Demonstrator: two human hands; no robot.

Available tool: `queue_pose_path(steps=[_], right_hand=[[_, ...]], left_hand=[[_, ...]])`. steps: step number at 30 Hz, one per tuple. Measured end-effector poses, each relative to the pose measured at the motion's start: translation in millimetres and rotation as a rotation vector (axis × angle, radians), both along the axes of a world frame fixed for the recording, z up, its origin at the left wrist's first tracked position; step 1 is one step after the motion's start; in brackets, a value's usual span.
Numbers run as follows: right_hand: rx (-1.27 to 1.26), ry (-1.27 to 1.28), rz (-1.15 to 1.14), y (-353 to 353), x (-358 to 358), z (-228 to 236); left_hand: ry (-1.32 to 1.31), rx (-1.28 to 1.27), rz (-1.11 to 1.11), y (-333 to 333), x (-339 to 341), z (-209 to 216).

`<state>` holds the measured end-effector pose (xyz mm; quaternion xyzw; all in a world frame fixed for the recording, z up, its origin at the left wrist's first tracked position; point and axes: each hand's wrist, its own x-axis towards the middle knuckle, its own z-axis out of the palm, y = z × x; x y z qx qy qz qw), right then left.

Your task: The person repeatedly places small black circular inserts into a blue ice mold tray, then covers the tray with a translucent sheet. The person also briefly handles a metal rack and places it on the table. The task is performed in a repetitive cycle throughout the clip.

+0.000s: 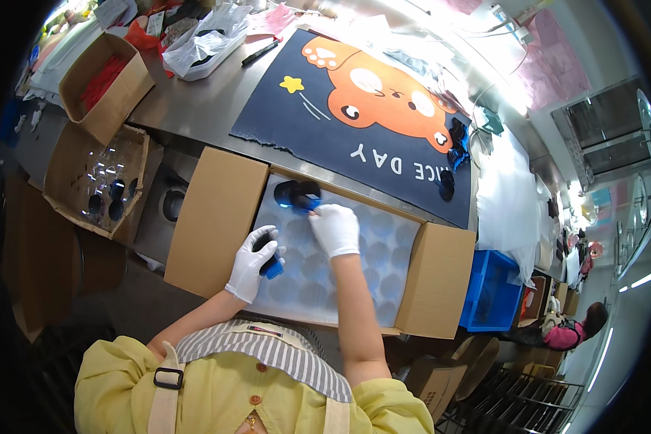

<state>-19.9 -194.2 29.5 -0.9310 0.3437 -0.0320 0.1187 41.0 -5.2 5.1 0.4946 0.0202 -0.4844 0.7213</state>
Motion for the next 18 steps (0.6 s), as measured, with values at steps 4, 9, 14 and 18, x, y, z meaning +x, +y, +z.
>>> queue_pose_path(steps=[4,9,14,18], right_hand=[[-0.006,0.156,-0.181,-48,-72,-3],[-0.041,0.247,-0.405,-91,-145,1],[-0.085,0.274,-0.489,-49,-142,40],[0.879,-0.319,-0.002,28,-108,33]], left_hand=[[-0.014,-0.046,0.016,-8,-1,1],[0.089,-0.19,0.001,-20,-5,9],[-0.108,-0.2,-0.013,-38,-26,14],[-0.206,-0.243,0.013,-43,-39,10]])
